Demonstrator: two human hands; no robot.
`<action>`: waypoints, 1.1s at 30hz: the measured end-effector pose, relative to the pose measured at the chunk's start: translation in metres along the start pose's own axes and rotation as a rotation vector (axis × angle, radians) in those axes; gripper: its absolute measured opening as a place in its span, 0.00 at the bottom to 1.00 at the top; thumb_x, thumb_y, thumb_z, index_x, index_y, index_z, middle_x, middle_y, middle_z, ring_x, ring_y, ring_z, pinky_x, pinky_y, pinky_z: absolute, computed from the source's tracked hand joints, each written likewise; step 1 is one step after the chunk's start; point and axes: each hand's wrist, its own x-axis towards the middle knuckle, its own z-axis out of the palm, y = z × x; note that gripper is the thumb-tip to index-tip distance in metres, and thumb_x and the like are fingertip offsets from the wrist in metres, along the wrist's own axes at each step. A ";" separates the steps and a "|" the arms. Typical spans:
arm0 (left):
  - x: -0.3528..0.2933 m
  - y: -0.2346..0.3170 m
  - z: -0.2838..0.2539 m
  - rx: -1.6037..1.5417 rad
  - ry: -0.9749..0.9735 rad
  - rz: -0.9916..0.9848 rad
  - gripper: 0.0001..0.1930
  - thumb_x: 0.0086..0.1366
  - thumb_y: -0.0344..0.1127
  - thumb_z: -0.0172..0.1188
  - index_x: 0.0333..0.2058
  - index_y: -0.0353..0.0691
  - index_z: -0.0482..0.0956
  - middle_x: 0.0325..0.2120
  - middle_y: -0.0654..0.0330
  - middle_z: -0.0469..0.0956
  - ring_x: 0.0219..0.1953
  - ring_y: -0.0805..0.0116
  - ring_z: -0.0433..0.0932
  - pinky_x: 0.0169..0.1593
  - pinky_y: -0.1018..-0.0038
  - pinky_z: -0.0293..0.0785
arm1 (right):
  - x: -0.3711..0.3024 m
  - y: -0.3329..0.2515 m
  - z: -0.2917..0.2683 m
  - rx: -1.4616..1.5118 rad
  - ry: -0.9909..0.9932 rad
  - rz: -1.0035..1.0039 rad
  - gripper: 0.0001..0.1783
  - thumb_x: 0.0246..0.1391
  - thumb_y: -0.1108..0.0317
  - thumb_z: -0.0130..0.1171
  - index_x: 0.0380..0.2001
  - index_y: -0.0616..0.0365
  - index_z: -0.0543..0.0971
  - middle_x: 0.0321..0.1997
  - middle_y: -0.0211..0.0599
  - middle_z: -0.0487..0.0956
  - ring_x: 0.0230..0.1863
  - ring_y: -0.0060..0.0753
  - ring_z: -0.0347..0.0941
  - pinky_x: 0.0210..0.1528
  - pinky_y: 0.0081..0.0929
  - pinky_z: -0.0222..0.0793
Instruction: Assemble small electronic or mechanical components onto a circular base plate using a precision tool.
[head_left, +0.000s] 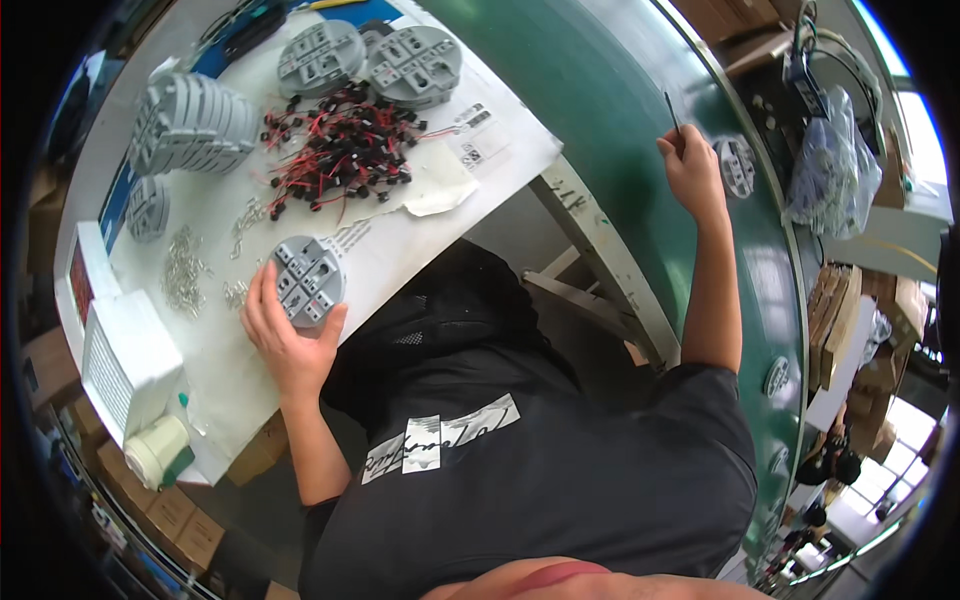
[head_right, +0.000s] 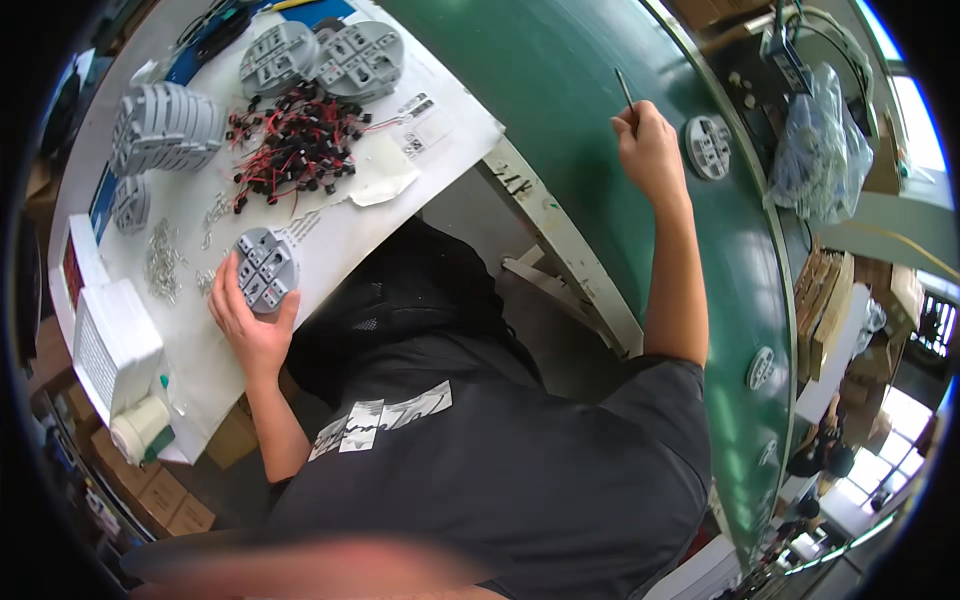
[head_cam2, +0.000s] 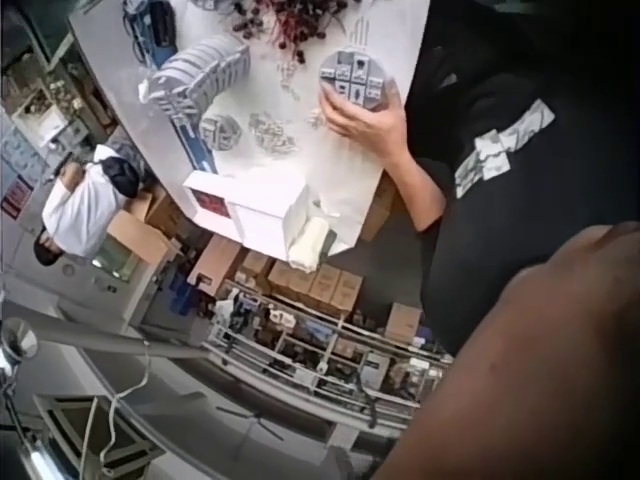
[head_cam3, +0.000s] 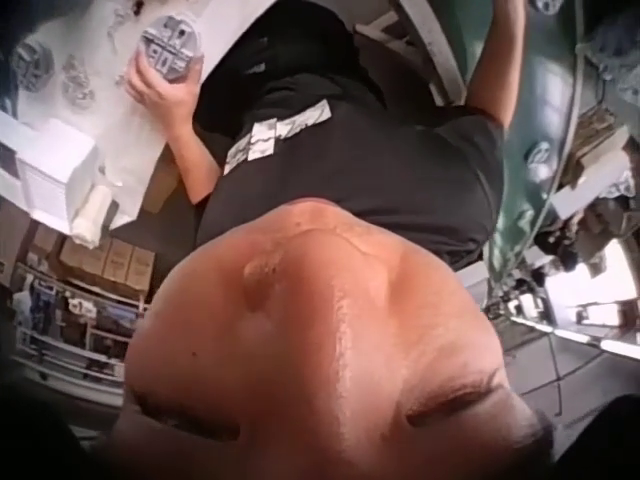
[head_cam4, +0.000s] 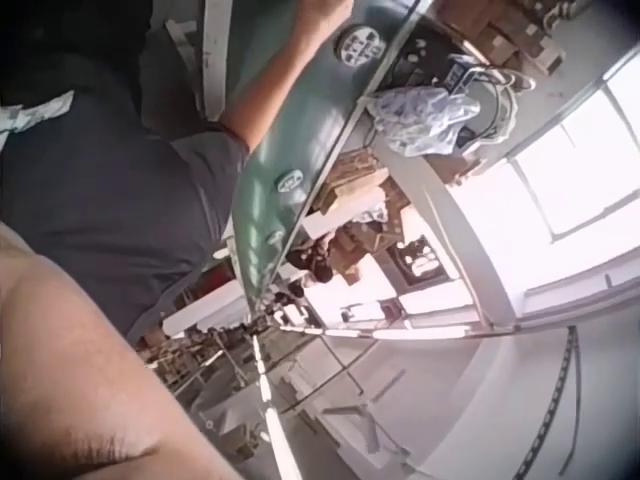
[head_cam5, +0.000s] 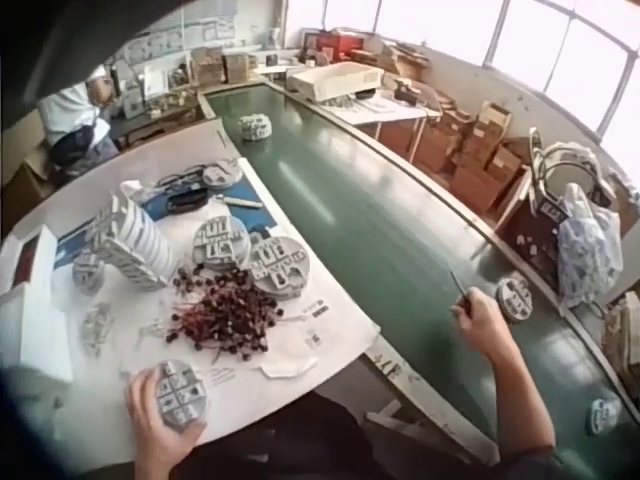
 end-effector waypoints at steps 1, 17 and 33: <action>0.001 0.002 -0.001 0.012 0.011 -0.025 0.50 0.59 0.62 0.73 0.71 0.37 0.66 0.65 0.46 0.68 0.66 0.42 0.66 0.71 0.47 0.58 | 0.001 -0.036 -0.006 0.136 -0.069 -0.025 0.10 0.62 0.67 0.67 0.39 0.63 0.81 0.31 0.45 0.83 0.34 0.47 0.79 0.41 0.38 0.75; 0.063 0.020 -0.043 -1.605 0.377 -0.443 0.20 0.77 0.40 0.62 0.59 0.32 0.80 0.46 0.52 0.86 0.48 0.65 0.86 0.52 0.71 0.83 | -0.041 -0.373 0.034 0.498 -0.839 -0.970 0.09 0.61 0.71 0.68 0.38 0.64 0.78 0.27 0.36 0.78 0.28 0.26 0.70 0.33 0.30 0.68; 0.018 -0.043 -0.050 -0.067 0.311 -0.027 0.35 0.58 0.40 0.77 0.64 0.43 0.78 0.62 0.54 0.74 0.63 0.48 0.71 0.65 0.56 0.70 | -0.047 -0.372 0.084 0.756 -0.729 -0.640 0.07 0.63 0.71 0.68 0.41 0.63 0.84 0.31 0.23 0.82 0.30 0.15 0.71 0.33 0.20 0.69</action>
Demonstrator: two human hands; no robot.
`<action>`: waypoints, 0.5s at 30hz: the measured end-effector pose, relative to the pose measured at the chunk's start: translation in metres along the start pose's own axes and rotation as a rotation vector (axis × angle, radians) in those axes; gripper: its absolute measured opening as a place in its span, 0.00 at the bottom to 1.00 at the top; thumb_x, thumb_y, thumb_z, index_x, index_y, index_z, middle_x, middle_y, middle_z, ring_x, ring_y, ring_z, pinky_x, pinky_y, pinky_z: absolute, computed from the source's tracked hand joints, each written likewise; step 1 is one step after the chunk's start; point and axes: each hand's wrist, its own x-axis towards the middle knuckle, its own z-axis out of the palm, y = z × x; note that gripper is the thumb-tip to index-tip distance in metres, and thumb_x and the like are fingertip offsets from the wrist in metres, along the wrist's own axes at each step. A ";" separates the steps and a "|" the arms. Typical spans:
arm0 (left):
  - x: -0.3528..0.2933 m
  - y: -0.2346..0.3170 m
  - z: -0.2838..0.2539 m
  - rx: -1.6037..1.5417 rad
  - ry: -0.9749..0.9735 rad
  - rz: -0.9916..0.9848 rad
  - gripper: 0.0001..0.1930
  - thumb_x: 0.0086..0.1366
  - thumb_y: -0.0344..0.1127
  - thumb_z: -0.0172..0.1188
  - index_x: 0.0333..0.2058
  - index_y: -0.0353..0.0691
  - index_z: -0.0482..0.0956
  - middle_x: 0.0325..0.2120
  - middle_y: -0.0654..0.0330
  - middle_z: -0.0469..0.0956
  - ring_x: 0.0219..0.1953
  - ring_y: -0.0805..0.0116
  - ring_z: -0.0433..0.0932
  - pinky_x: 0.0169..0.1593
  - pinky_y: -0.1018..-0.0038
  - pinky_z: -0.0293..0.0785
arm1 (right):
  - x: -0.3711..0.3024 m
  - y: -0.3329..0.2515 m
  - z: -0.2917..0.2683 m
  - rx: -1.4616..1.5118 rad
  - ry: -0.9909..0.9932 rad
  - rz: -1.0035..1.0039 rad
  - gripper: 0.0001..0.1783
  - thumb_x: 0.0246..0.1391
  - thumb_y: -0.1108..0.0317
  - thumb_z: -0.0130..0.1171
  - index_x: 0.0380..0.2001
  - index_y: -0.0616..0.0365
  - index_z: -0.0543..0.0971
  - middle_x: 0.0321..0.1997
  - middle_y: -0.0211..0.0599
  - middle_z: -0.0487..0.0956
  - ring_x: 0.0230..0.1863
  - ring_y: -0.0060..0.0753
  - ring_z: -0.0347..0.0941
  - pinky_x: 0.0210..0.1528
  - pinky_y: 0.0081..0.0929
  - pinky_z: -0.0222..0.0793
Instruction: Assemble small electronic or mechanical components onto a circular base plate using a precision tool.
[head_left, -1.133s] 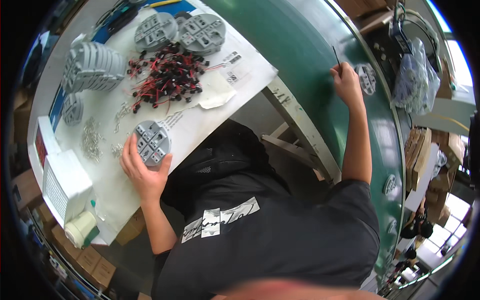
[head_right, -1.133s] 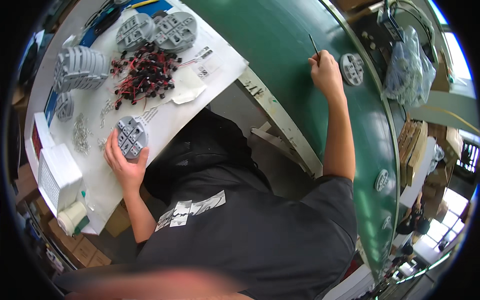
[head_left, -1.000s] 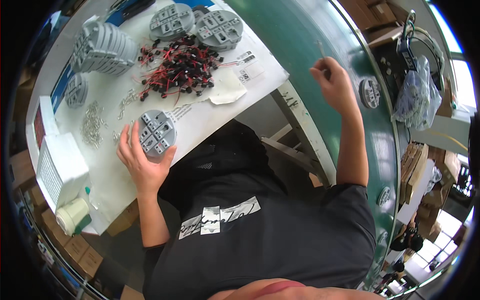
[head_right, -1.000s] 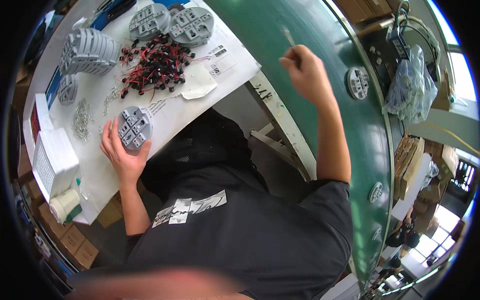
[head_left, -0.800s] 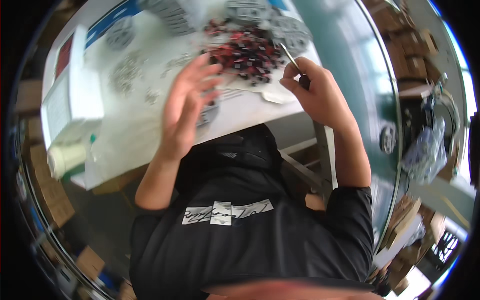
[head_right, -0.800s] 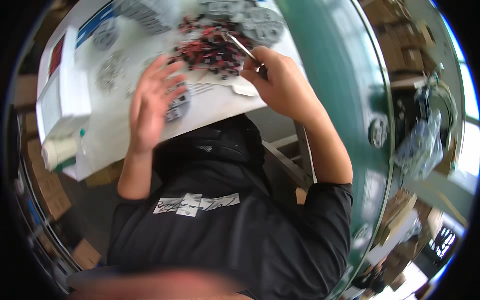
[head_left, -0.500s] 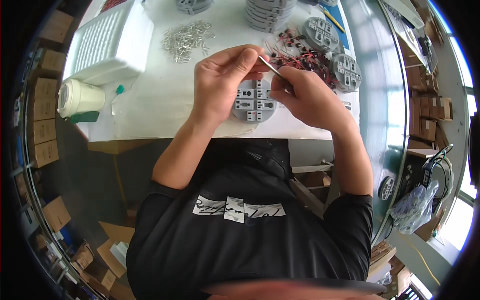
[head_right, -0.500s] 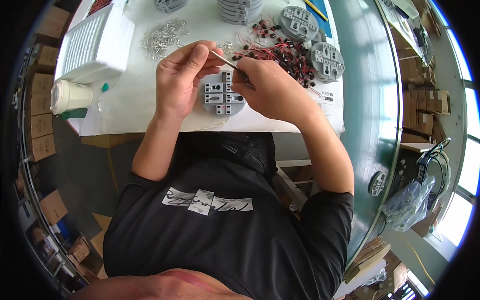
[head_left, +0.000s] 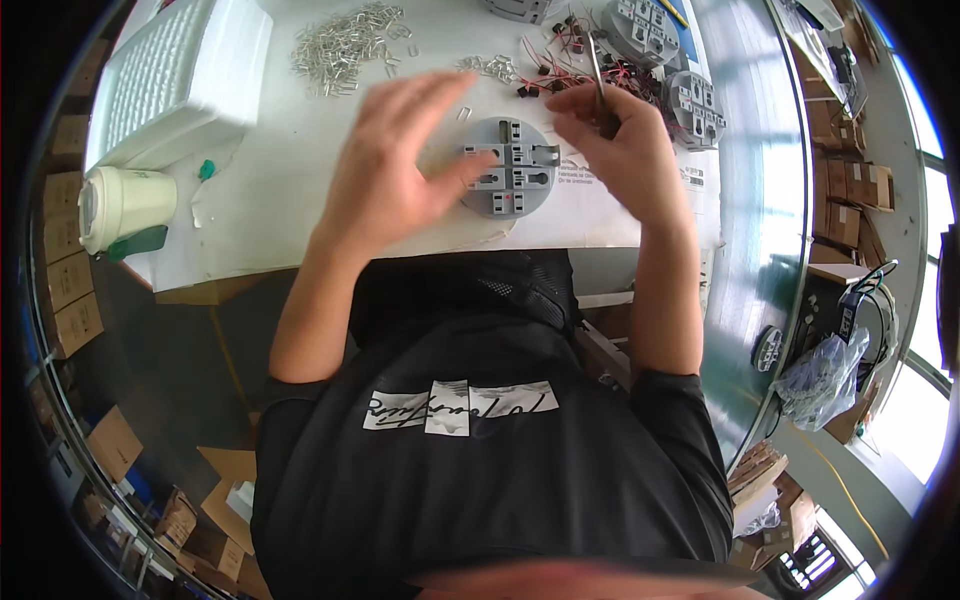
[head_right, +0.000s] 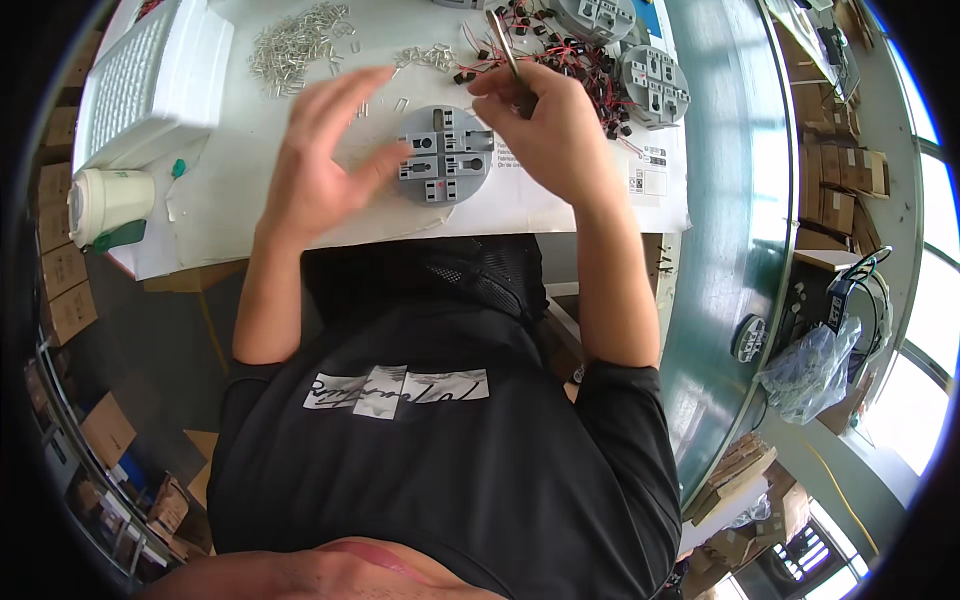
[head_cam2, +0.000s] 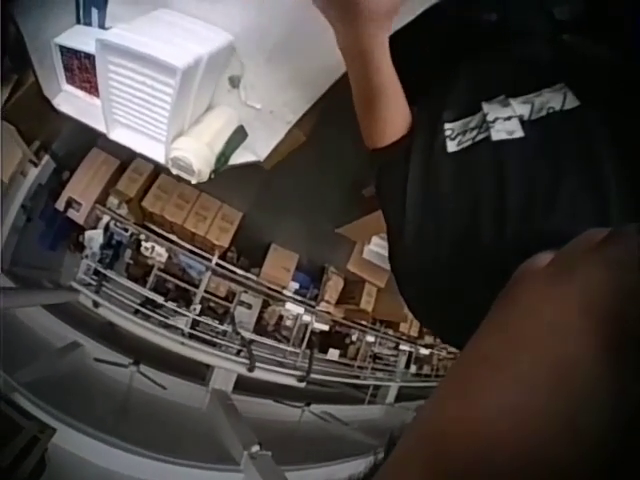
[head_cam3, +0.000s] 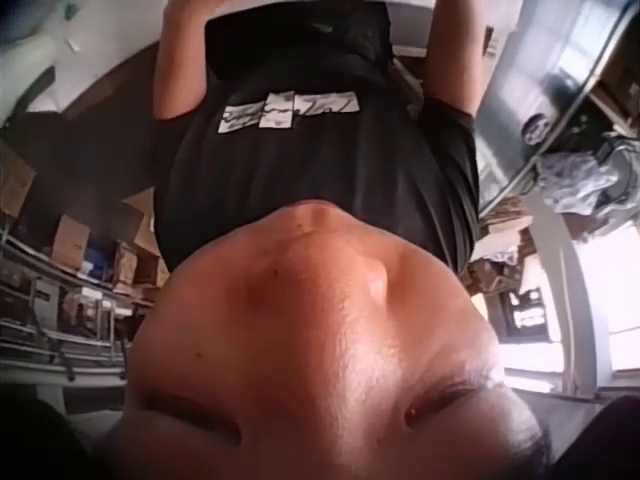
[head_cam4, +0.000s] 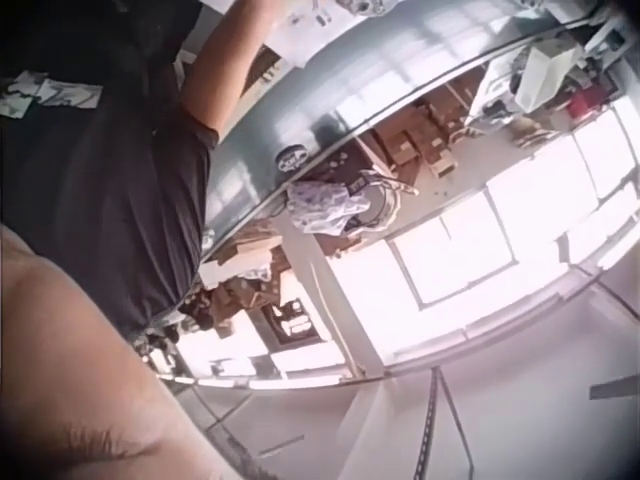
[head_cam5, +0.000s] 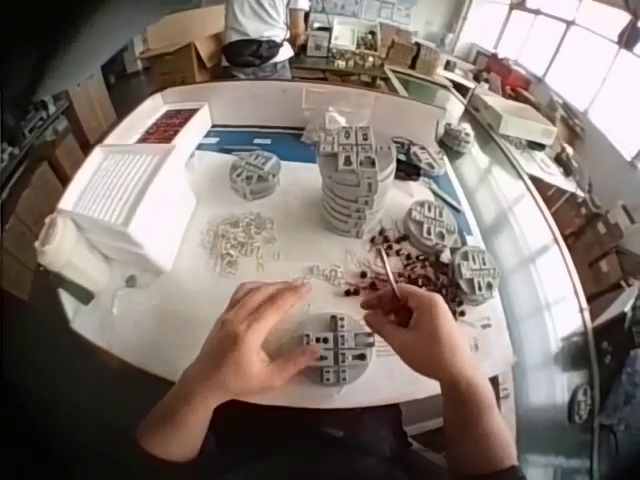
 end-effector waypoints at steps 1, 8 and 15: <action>-0.002 0.014 0.001 -0.058 -0.085 -0.026 0.40 0.55 0.42 0.79 0.66 0.43 0.75 0.61 0.54 0.75 0.62 0.48 0.71 0.65 0.56 0.71 | -0.001 0.003 0.003 -0.006 0.026 0.043 0.08 0.61 0.70 0.69 0.39 0.63 0.84 0.30 0.23 0.81 0.30 0.14 0.71 0.32 0.19 0.69; -0.023 0.023 0.028 -0.247 -0.271 -0.147 0.58 0.42 0.47 0.85 0.71 0.41 0.64 0.59 0.53 0.77 0.60 0.49 0.74 0.64 0.56 0.72 | 0.014 0.009 0.025 -0.109 0.008 0.157 0.11 0.54 0.69 0.73 0.32 0.63 0.81 0.27 0.25 0.79 0.29 0.15 0.70 0.32 0.21 0.67; -0.026 0.021 0.031 -0.326 -0.215 -0.176 0.52 0.42 0.45 0.85 0.66 0.40 0.69 0.57 0.54 0.78 0.58 0.48 0.75 0.63 0.56 0.73 | 0.012 -0.009 0.037 -0.309 0.040 0.156 0.13 0.51 0.68 0.74 0.30 0.63 0.79 0.26 0.30 0.80 0.28 0.18 0.72 0.33 0.24 0.69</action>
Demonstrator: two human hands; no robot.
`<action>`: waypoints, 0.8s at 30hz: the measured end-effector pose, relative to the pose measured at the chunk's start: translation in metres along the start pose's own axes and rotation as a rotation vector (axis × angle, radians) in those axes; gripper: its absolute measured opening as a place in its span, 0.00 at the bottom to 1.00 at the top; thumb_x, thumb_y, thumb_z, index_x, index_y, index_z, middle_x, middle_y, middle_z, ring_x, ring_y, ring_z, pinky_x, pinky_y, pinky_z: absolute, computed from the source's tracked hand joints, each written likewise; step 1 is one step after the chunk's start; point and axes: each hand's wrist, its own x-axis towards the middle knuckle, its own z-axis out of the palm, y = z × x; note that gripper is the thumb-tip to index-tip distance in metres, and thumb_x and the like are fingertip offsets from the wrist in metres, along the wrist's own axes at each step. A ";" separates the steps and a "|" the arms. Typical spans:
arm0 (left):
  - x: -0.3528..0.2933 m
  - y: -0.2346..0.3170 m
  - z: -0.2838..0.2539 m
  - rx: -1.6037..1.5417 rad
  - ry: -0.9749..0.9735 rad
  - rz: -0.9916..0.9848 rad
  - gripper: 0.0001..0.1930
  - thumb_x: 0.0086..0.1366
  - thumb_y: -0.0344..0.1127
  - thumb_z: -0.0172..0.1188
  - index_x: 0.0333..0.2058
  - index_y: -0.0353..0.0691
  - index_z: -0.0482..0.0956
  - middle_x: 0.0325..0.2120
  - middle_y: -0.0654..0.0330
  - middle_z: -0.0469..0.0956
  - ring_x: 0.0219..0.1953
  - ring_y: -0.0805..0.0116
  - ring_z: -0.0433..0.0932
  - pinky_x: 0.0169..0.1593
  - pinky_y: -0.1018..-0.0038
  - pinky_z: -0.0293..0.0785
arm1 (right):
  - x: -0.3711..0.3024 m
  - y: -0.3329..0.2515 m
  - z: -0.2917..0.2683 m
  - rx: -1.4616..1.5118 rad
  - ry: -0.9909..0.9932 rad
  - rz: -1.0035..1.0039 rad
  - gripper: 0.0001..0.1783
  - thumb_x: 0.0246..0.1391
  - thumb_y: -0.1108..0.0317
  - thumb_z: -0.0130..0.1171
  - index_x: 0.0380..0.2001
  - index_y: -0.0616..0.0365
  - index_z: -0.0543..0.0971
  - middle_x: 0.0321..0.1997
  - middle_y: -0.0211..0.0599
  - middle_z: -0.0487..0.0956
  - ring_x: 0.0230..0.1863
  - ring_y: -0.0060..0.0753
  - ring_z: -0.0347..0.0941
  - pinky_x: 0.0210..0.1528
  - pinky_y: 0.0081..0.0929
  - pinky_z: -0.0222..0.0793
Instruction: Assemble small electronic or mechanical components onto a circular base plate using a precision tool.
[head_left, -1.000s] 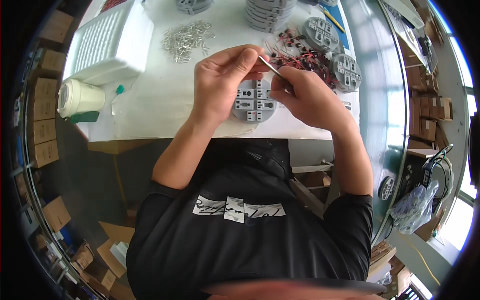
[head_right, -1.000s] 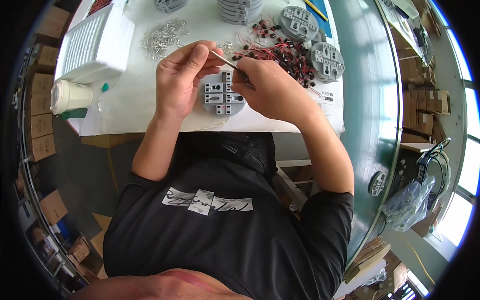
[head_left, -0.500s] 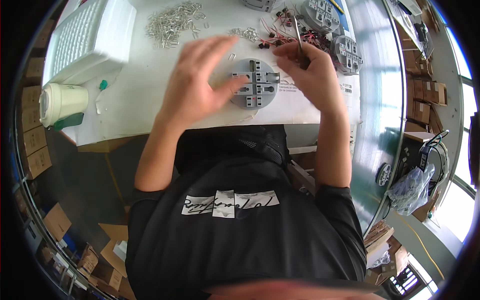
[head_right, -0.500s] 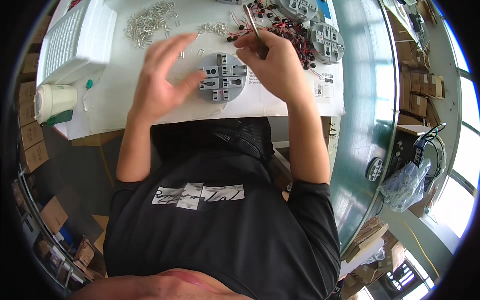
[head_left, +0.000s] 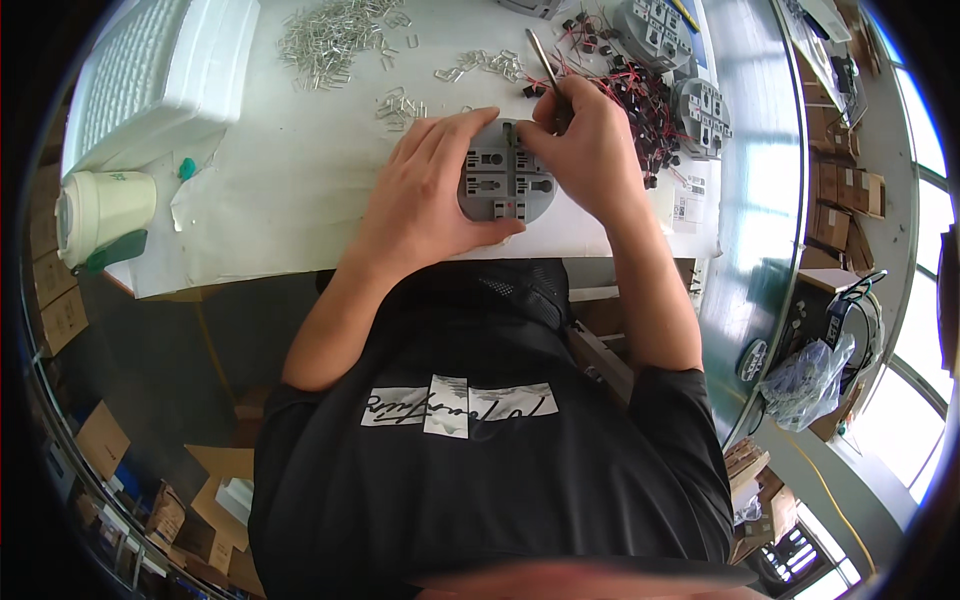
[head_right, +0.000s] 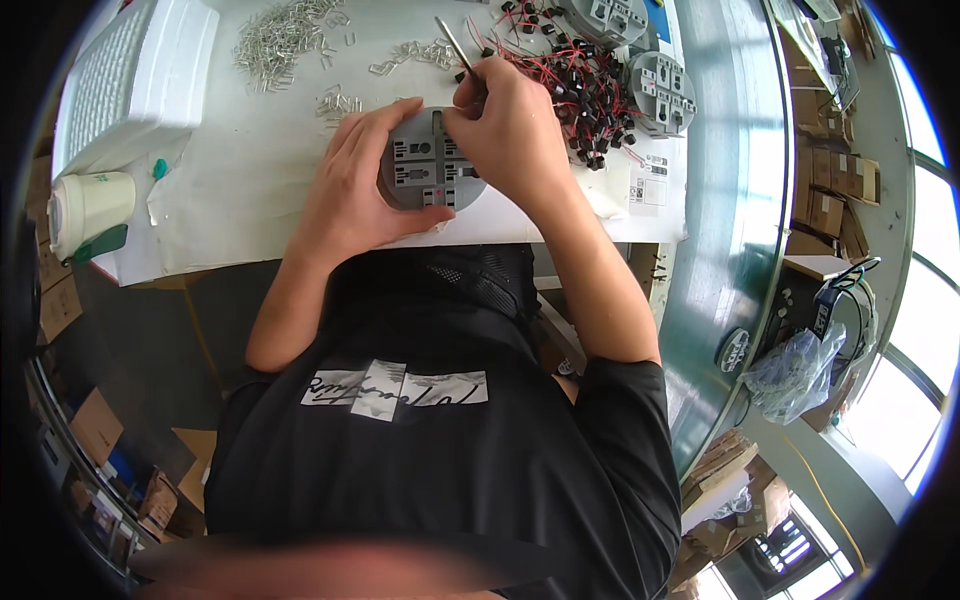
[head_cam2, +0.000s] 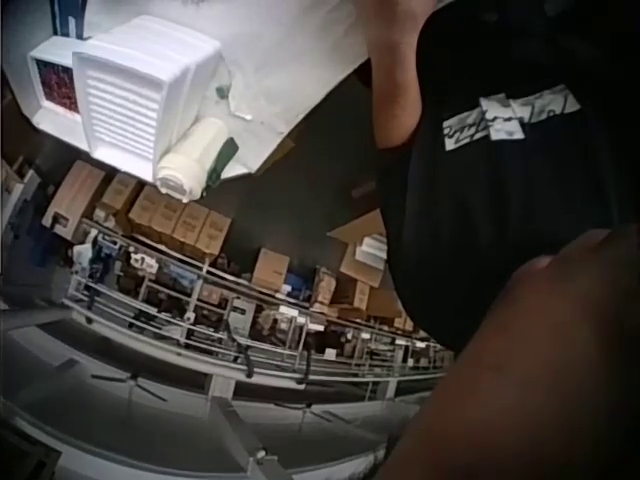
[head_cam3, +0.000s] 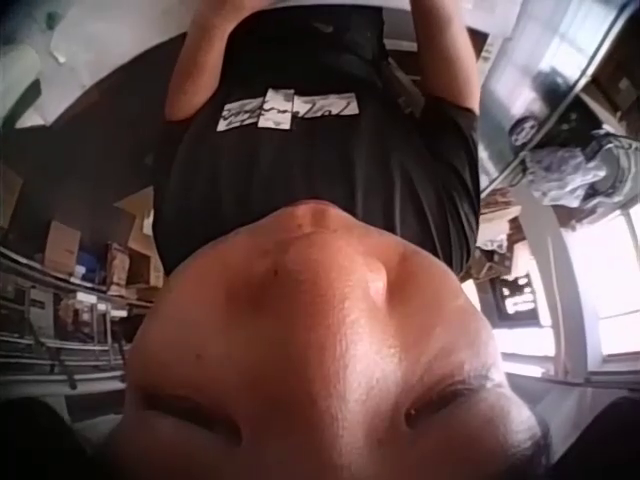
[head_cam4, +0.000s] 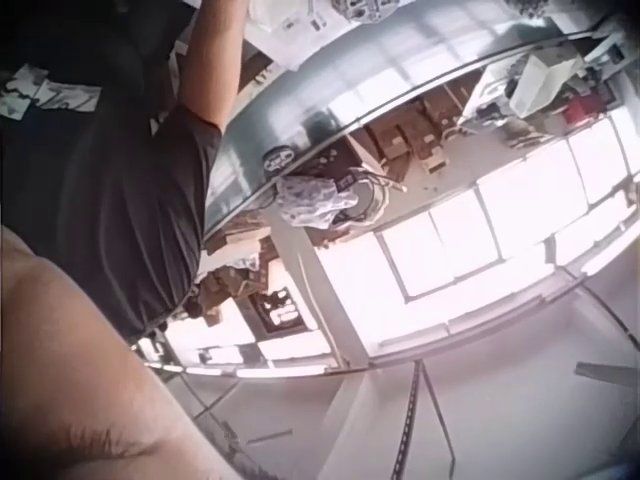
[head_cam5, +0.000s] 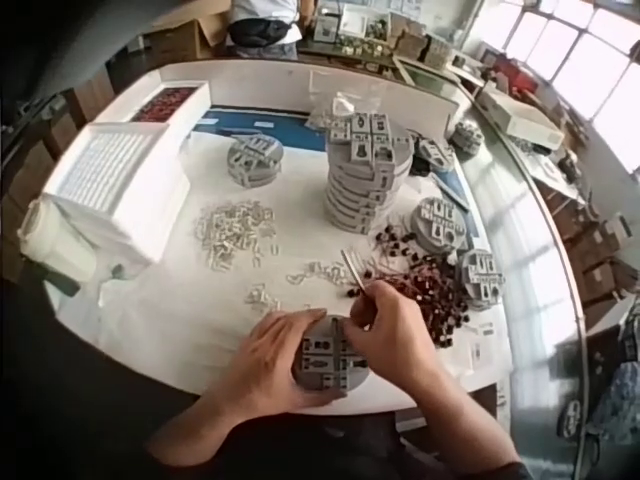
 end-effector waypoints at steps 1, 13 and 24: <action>0.000 0.000 0.000 -0.002 0.001 0.001 0.52 0.42 0.45 0.85 0.66 0.40 0.69 0.57 0.54 0.78 0.58 0.48 0.75 0.63 0.56 0.73 | -0.001 -0.001 0.000 -0.002 0.001 0.000 0.13 0.51 0.68 0.74 0.30 0.63 0.79 0.26 0.30 0.80 0.28 0.18 0.72 0.33 0.24 0.69; 0.009 0.014 -0.009 0.153 -0.072 0.031 0.47 0.47 0.48 0.82 0.66 0.47 0.71 0.57 0.54 0.75 0.58 0.51 0.74 0.62 0.58 0.74 | -0.021 0.024 -0.004 0.416 0.141 0.004 0.11 0.63 0.67 0.70 0.44 0.62 0.85 0.31 0.24 0.83 0.24 0.12 0.68 0.27 0.16 0.63; -0.007 0.008 -0.004 0.278 -0.109 0.093 0.41 0.56 0.55 0.73 0.68 0.50 0.75 0.60 0.53 0.73 0.62 0.53 0.72 0.64 0.57 0.71 | -0.065 0.066 0.015 0.660 0.115 0.097 0.07 0.70 0.68 0.63 0.44 0.61 0.83 0.29 0.25 0.79 0.20 0.08 0.61 0.21 0.13 0.52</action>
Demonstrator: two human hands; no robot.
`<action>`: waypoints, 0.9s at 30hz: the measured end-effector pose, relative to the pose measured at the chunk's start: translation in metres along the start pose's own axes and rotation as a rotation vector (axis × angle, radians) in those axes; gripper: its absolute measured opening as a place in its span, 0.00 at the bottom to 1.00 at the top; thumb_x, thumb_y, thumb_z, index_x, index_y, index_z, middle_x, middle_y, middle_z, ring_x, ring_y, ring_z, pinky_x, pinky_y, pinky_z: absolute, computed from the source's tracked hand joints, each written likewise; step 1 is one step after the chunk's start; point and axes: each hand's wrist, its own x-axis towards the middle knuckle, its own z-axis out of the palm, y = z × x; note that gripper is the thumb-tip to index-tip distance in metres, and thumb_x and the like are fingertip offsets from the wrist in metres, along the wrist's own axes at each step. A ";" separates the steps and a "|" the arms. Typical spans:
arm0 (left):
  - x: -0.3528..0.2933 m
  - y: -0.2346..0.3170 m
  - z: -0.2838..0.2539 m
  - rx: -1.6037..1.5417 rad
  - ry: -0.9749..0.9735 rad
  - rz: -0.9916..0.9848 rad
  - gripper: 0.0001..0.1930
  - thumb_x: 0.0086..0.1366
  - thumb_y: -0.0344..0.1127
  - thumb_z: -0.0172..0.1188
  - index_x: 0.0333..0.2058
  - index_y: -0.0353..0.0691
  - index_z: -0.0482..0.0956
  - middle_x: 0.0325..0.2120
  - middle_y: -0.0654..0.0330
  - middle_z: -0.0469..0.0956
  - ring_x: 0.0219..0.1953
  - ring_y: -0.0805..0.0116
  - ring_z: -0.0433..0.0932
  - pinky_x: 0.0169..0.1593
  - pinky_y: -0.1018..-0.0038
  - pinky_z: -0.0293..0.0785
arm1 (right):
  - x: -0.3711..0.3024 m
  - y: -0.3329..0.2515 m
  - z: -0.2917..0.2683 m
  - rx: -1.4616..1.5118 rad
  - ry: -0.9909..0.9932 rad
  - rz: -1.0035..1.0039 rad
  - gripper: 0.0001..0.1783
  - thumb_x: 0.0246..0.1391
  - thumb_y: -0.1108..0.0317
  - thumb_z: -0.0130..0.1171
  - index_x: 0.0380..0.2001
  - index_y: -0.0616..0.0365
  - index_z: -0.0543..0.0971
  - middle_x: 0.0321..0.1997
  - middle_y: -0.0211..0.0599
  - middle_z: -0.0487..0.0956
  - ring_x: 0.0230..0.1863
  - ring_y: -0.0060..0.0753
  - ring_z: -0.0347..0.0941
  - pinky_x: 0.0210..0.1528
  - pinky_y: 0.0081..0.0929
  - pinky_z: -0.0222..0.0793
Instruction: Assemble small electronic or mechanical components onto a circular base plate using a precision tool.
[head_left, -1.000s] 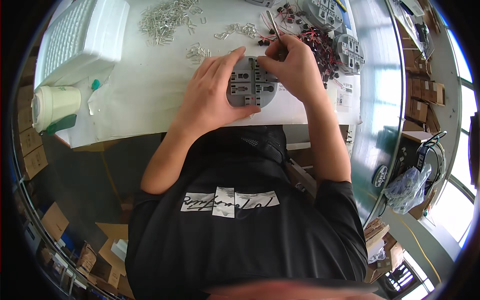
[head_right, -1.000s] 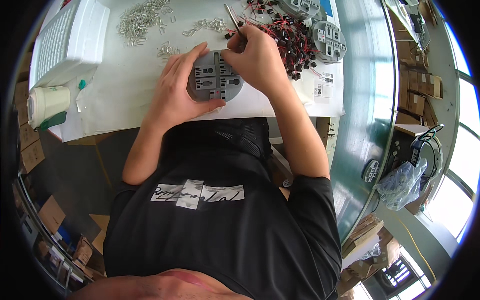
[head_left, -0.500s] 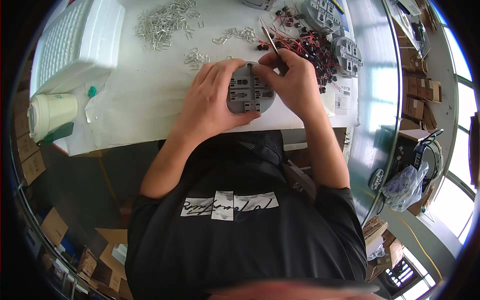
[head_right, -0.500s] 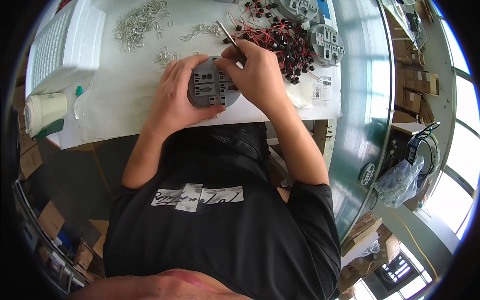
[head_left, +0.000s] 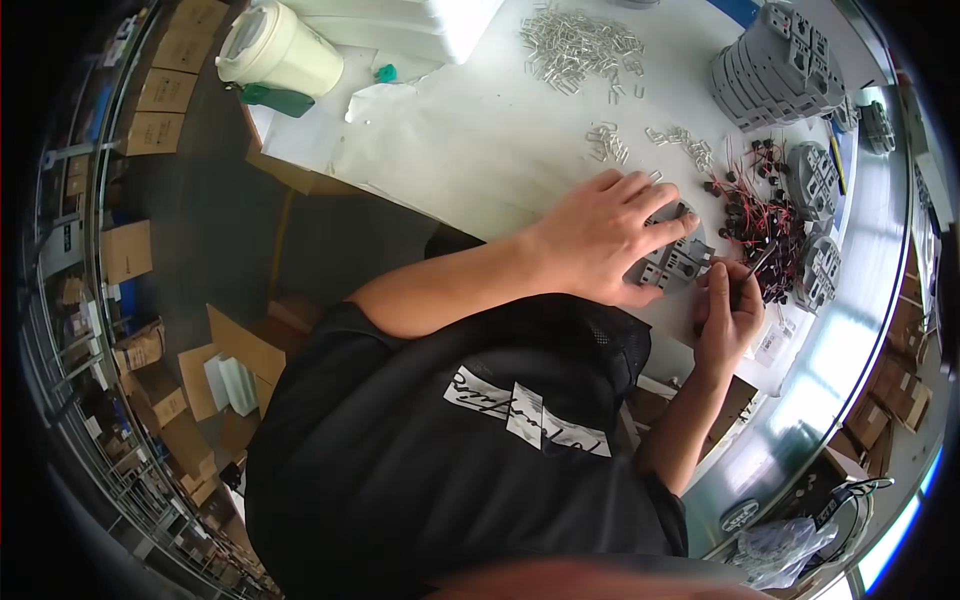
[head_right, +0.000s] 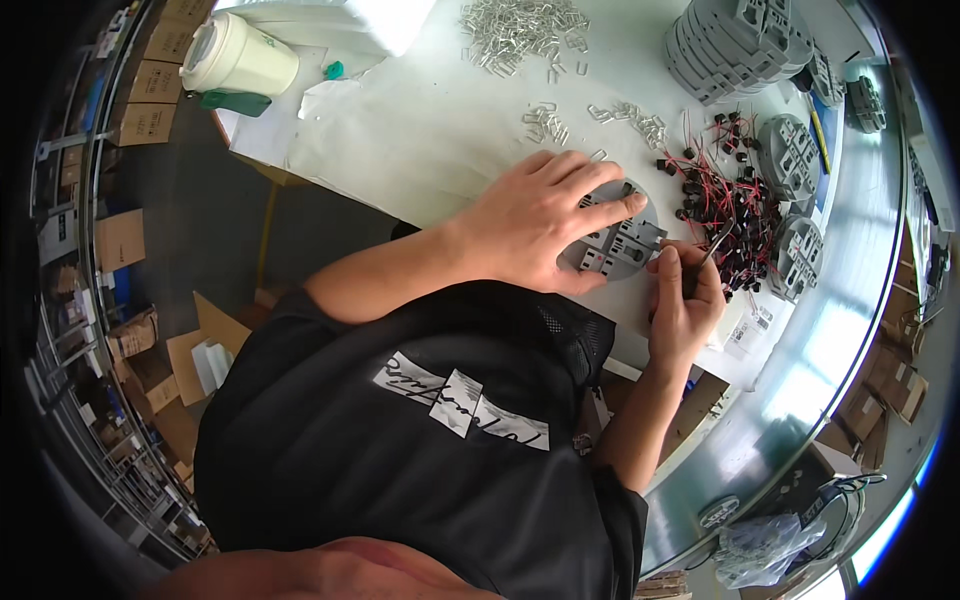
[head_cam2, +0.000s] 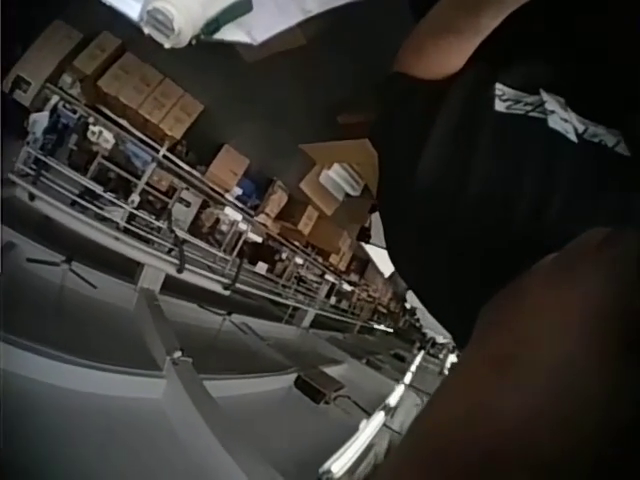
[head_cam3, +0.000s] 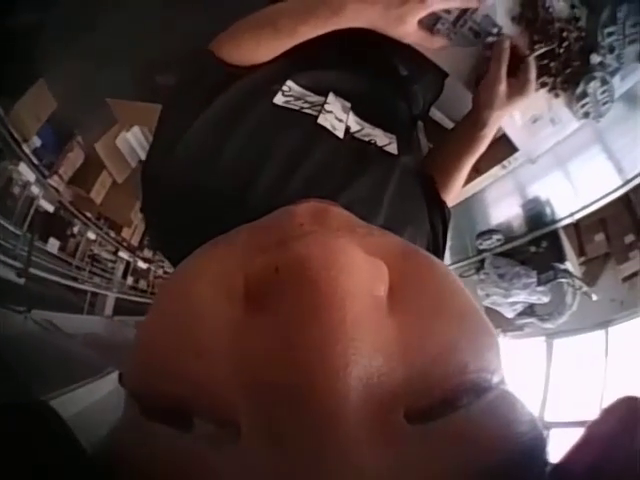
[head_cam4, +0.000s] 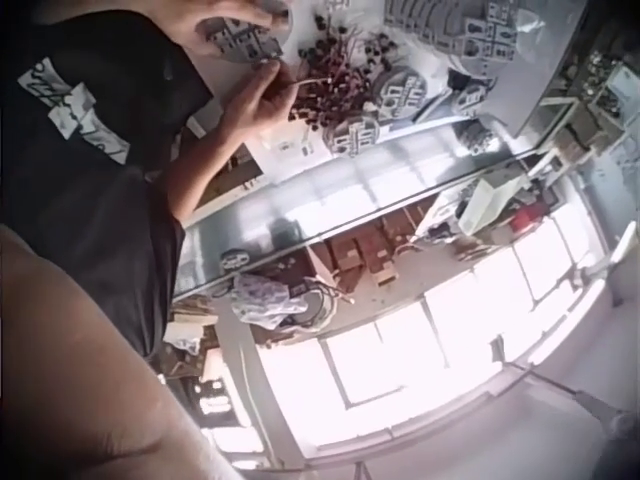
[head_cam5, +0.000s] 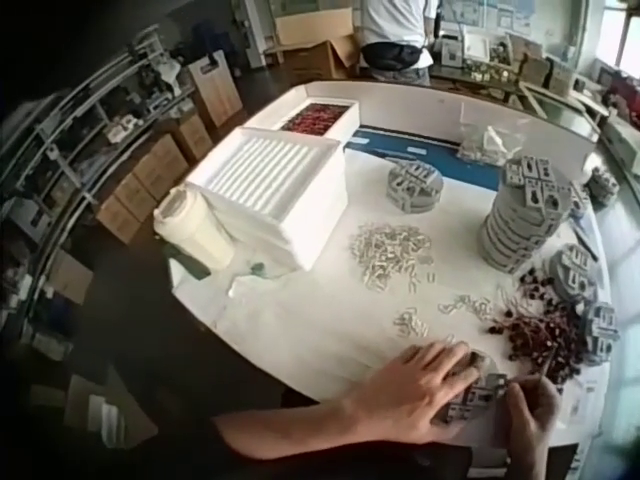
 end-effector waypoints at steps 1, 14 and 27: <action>0.001 0.002 -0.002 0.009 -0.022 -0.012 0.42 0.56 0.56 0.73 0.68 0.49 0.74 0.60 0.53 0.73 0.63 0.53 0.72 0.64 0.57 0.71 | 0.001 0.003 0.000 0.002 0.000 -0.004 0.07 0.70 0.68 0.63 0.44 0.61 0.83 0.29 0.25 0.79 0.20 0.08 0.61 0.21 0.13 0.52; 0.005 -0.005 0.001 -0.037 0.024 0.021 0.45 0.53 0.53 0.74 0.69 0.47 0.71 0.64 0.53 0.72 0.63 0.53 0.72 0.66 0.56 0.67 | 0.010 -0.006 0.010 0.023 -0.005 -0.035 0.07 0.65 0.71 0.67 0.41 0.64 0.83 0.29 0.23 0.80 0.31 0.14 0.73 0.35 0.17 0.69; 0.030 0.003 -0.013 0.113 -0.052 0.115 0.34 0.57 0.48 0.72 0.63 0.47 0.79 0.58 0.56 0.76 0.57 0.53 0.76 0.59 0.58 0.73 | 0.011 -0.002 0.007 -0.143 -0.013 -0.277 0.08 0.60 0.72 0.69 0.40 0.61 0.82 0.27 0.34 0.78 0.26 0.23 0.73 0.33 0.24 0.71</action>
